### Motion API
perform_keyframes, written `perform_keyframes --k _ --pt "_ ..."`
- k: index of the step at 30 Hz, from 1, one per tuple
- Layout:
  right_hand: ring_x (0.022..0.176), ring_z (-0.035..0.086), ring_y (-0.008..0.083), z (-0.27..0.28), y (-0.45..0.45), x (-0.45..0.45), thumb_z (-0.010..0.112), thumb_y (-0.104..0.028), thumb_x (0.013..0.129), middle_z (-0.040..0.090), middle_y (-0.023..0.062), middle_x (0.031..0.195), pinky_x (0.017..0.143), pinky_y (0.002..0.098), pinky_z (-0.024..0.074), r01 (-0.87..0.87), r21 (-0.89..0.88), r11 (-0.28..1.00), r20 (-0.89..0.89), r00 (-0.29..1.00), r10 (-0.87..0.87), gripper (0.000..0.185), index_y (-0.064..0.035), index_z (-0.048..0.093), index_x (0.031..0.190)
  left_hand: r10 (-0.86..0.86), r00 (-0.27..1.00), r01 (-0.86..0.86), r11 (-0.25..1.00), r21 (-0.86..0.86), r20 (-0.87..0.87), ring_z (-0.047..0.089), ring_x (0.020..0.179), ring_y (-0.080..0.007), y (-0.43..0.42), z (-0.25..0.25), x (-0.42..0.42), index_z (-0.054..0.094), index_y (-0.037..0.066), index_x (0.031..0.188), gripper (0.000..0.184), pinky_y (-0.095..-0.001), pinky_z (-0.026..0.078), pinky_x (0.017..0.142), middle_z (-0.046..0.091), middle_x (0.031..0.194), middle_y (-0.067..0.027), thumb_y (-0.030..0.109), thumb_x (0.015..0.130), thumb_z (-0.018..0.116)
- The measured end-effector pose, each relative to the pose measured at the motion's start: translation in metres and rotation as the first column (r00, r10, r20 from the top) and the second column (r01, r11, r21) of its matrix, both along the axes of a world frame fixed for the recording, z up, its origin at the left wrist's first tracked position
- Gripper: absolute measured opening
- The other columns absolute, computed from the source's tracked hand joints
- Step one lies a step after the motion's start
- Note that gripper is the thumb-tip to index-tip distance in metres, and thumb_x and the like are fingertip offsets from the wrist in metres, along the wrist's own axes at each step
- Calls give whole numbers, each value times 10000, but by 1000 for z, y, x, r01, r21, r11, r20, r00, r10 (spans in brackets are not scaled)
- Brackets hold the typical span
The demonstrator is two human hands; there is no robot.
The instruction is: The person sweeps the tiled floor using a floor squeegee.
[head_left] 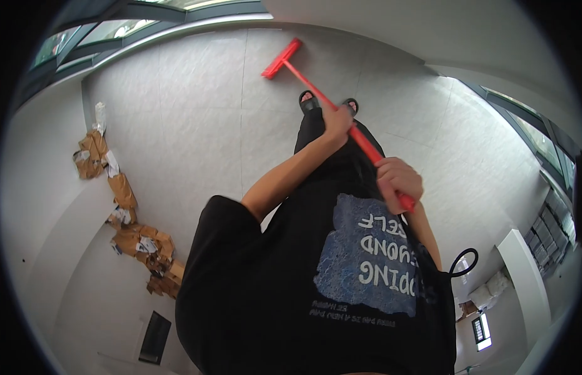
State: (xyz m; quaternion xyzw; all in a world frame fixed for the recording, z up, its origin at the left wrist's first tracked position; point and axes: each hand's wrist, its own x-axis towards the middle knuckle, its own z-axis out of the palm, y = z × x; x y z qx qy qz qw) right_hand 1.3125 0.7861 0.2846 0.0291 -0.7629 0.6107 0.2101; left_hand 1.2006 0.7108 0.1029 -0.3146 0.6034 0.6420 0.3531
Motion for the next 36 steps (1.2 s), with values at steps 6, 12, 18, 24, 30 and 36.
perform_keyframes --k 6,12,18,24,30,36 --pt "548 517 272 -18 -11 -79 630 72 729 496 82 598 551 374 432 -85 64 994 -80 993 90 271 -45 437 580 115 987 -116 993 -1 -113 502 508 -168 -46 -11 -92 419 43 914 148 -322 457 427 458 683 -36 21 818 531" --pt "535 422 238 -97 -8 -147 650 -42 840 462 106 599 549 337 380 -145 -99 985 83 985 153 185 4 535 704 21 1000 -21 990 -138 1 504 563 -220 -45 -84 -199 496 -39 866 182 -360 433 497 465 675 -86 68 775 612" --pt "551 426 194 -91 71 -50 626 -56 869 496 100 612 551 334 366 -46 -183 982 178 981 79 135 5 578 759 -477 872 461 875 -148 -106 474 561 -118 32 -102 -116 636 30 937 172 -288 400 469 544 754 -40 87 775 639" --pt "585 524 275 -39 184 146 592 46 823 517 131 603 597 360 422 77 -102 992 243 969 -51 141 38 539 693 -590 804 575 803 -157 -71 588 741 -179 176 -115 103 620 23 981 249 -335 485 574 583 873 -83 52 734 632" --pt "603 548 288 -28 236 229 588 74 794 531 134 627 671 389 475 85 -180 980 111 992 -65 150 30 535 662 25 996 -36 992 -121 -90 515 612 -174 236 -50 206 450 -3 975 454 -341 396 450 478 844 -83 -63 606 708" --pt "581 524 300 -2 207 157 669 21 759 521 113 627 597 381 427 -31 -85 996 -27 999 29 231 -19 497 609 46 997 -41 996 84 -64 451 476 -147 163 -49 127 483 74 697 190 -307 381 404 453 629 -39 15 698 663"
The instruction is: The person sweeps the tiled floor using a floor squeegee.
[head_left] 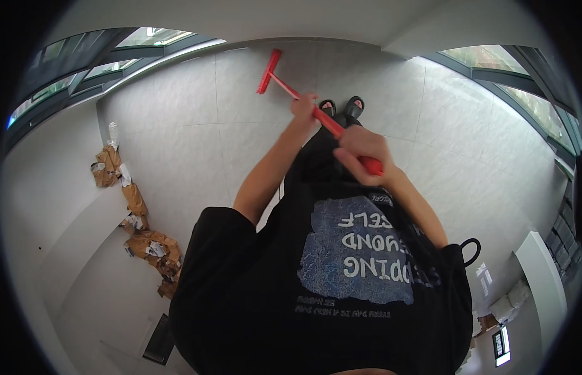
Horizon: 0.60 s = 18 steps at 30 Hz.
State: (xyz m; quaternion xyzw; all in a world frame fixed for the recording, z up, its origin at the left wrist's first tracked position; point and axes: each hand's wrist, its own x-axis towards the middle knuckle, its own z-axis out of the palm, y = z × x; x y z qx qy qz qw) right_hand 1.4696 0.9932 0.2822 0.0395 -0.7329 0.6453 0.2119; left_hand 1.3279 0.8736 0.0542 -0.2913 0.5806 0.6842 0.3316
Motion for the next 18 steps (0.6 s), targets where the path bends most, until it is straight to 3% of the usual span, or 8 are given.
perform_keyframes --k 2,7,10,12,14,15,17,18 --pt "585 516 290 -1 -14 -30 655 15 785 507 106 623 592 393 430 -100 55 994 5 995 99 247 -3 480 613 60 995 -56 997 -59 81 423 488 -119 -14 34 -39 490 83 674 164 -265 349 441 445 620 -6 39 740 634" --pt "525 420 273 -54 -33 -98 651 -32 814 431 124 580 531 385 341 -117 11 993 38 992 117 271 12 462 625 2 1000 0 998 -56 31 440 540 -140 -31 -1 -127 527 42 855 162 -276 363 453 448 672 -32 90 751 642" --pt "522 384 273 -69 -29 -101 651 -41 821 417 129 573 523 374 330 -89 -36 995 141 986 94 285 26 444 637 -1 990 11 997 -71 138 454 568 -152 -10 -7 -137 518 41 918 225 -286 382 468 452 701 -47 109 748 649" --pt "527 402 243 -71 -22 -98 645 -48 834 455 134 589 533 360 355 -66 -33 997 168 983 71 231 39 498 678 -193 976 197 980 -32 97 456 566 -155 -3 -17 -134 531 41 912 216 -302 397 473 448 700 -49 128 753 647" --pt "548 451 184 -68 -10 -86 635 -53 852 521 136 631 551 334 383 81 -87 993 207 976 -62 158 47 570 748 -264 959 271 961 -53 106 457 564 -155 10 -39 -123 536 43 899 200 -308 398 474 445 697 -47 125 752 644" --pt "600 482 137 -73 8 -69 628 -55 866 573 116 676 573 315 400 79 -79 994 260 964 -56 117 56 615 830 -329 939 336 940 -63 104 459 563 -155 29 -56 -114 541 46 886 184 -313 400 474 442 694 -46 122 752 641" --pt "579 476 165 -76 37 -31 625 -73 858 564 138 657 559 323 401 207 -178 962 225 960 -165 138 38 599 780 -439 896 443 893 83 -62 509 553 -163 45 -124 -90 555 59 760 131 -301 458 523 503 657 -54 169 804 609" --pt "599 482 150 -68 55 -6 620 -65 863 571 124 670 573 313 402 244 -178 953 277 942 -190 140 48 596 785 -576 817 573 814 90 6 518 580 -158 70 -97 -65 554 68 762 100 -312 441 511 510 677 -47 135 771 627"
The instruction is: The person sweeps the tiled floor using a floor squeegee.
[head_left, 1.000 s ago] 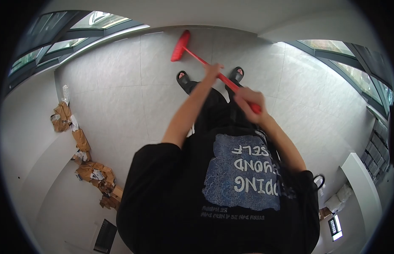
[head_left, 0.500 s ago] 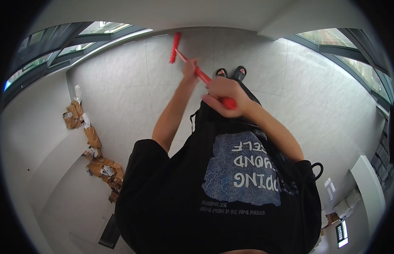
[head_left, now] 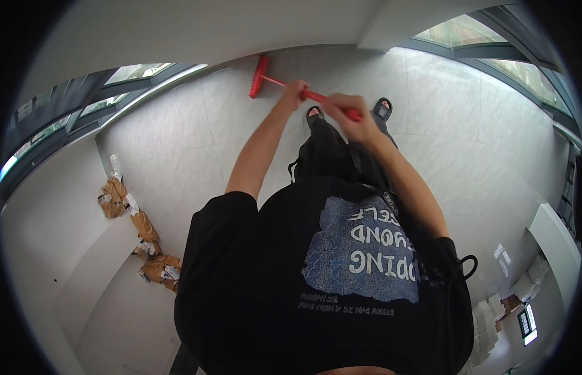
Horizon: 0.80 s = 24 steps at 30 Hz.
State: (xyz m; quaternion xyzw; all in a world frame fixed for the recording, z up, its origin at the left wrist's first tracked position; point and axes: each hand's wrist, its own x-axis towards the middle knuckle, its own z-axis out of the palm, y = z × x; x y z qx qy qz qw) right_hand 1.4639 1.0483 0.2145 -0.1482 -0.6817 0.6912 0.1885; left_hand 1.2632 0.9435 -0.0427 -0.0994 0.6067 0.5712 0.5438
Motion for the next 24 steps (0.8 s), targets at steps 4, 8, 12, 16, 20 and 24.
perform_keyframes --k 4,8,12,16,20,24 --pt "650 529 142 56 19 66 593 -35 876 555 86 676 625 278 411 -3 67 998 266 964 -15 149 63 569 767 -282 949 273 958 86 139 559 615 -161 35 59 83 560 79 747 101 -322 477 558 551 711 -37 142 747 638" --pt "662 544 182 79 35 111 560 6 867 535 84 646 677 309 433 47 112 993 144 987 -63 179 45 538 693 -259 956 258 966 29 139 587 650 -151 68 110 155 544 33 813 153 -290 502 642 578 746 -54 148 759 629" --pt "662 548 224 67 63 132 574 27 836 540 101 638 714 350 446 4 13 1000 -1 1000 -4 212 15 509 635 153 982 -157 987 30 109 616 659 -206 80 128 181 534 22 679 136 -368 517 655 573 696 -91 50 700 665" --pt "634 540 271 74 56 91 650 32 777 514 96 615 733 373 462 -247 82 966 -40 967 251 247 -13 483 601 191 981 -189 980 56 -37 572 608 -176 35 131 140 569 19 683 86 -331 472 585 564 662 -69 6 707 651" --pt "591 501 269 69 34 51 657 22 794 478 85 589 663 385 425 -360 185 914 -132 913 386 299 -27 438 596 318 947 -314 946 75 -48 571 694 -166 -11 133 105 602 -1 704 40 -302 446 629 574 696 -76 12 701 640" --pt "543 441 237 49 6 -1 646 -35 830 453 108 591 558 348 366 -328 125 937 -53 940 336 229 6 504 655 350 933 -338 933 125 -88 548 604 -158 -42 122 46 561 35 657 68 -299 443 553 546 649 -59 24 686 621"
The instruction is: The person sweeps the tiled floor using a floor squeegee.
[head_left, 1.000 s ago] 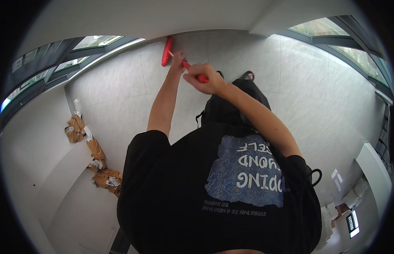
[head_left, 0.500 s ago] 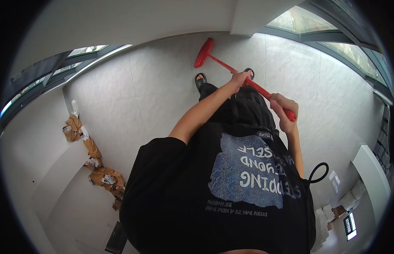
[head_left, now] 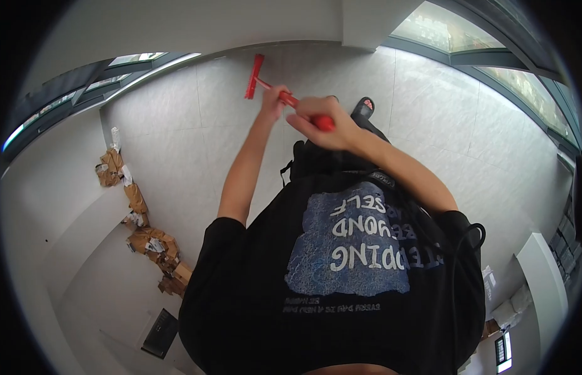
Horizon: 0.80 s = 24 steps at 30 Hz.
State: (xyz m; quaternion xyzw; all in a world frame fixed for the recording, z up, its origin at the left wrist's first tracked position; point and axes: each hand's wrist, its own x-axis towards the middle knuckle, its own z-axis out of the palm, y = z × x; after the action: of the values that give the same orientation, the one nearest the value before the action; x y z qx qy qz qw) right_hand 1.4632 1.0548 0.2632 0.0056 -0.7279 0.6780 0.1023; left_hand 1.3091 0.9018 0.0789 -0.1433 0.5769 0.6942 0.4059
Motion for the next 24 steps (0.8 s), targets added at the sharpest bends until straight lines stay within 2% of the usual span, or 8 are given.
perform_keyframes --k 6,7,10,13,15,18,21,24 --pt "520 421 205 -31 -19 -34 621 -75 861 456 136 589 531 339 372 99 -37 994 43 994 -98 208 23 550 692 -489 862 503 858 -106 133 535 581 -158 -10 -74 -58 571 70 679 111 -283 440 554 553 654 -46 157 741 598" --pt "518 421 197 -17 -11 -23 618 -70 864 463 133 590 528 335 366 83 17 996 71 994 -84 205 22 555 691 -560 801 575 818 -7 212 592 667 -161 -4 -94 -52 577 83 728 121 -289 491 645 599 728 -41 195 765 606" --pt "522 433 189 -6 12 25 624 -44 853 490 119 599 528 328 359 114 145 983 128 983 -133 189 27 555 692 -648 715 667 744 21 262 639 871 -155 48 -56 2 589 106 810 180 -300 496 864 639 871 -37 285 814 609" --pt "541 463 204 39 38 72 628 -15 836 489 107 602 551 339 376 219 159 963 280 925 -257 188 38 530 685 -736 616 733 666 136 281 642 942 -196 104 -41 58 621 68 824 163 -355 463 913 642 893 -73 229 797 619" --pt "541 468 210 50 46 93 621 -4 835 479 109 597 557 337 382 274 181 945 293 902 -318 196 41 513 678 -697 670 692 711 124 256 623 786 -158 133 -27 99 587 103 774 141 -302 528 732 589 778 -14 236 784 634" --pt "525 479 224 56 54 120 644 44 777 462 83 532 600 365 439 381 235 894 137 898 -419 252 -13 475 600 -456 863 424 888 179 216 624 715 -187 153 -10 149 583 20 689 102 -325 511 703 599 724 -74 90 760 603" --pt "487 482 186 53 59 131 674 97 707 493 46 539 713 427 525 341 -131 931 -158 920 -359 302 -62 463 562 -306 936 288 950 122 174 589 643 -182 144 26 155 569 1 659 89 -335 505 650 588 695 -95 41 732 599" --pt "509 520 185 66 51 109 693 107 686 501 47 541 720 420 525 258 -124 958 -187 942 -278 318 -68 459 559 -169 978 156 981 115 122 564 599 -185 114 36 137 555 -12 644 57 -331 489 617 573 675 -113 7 690 583"
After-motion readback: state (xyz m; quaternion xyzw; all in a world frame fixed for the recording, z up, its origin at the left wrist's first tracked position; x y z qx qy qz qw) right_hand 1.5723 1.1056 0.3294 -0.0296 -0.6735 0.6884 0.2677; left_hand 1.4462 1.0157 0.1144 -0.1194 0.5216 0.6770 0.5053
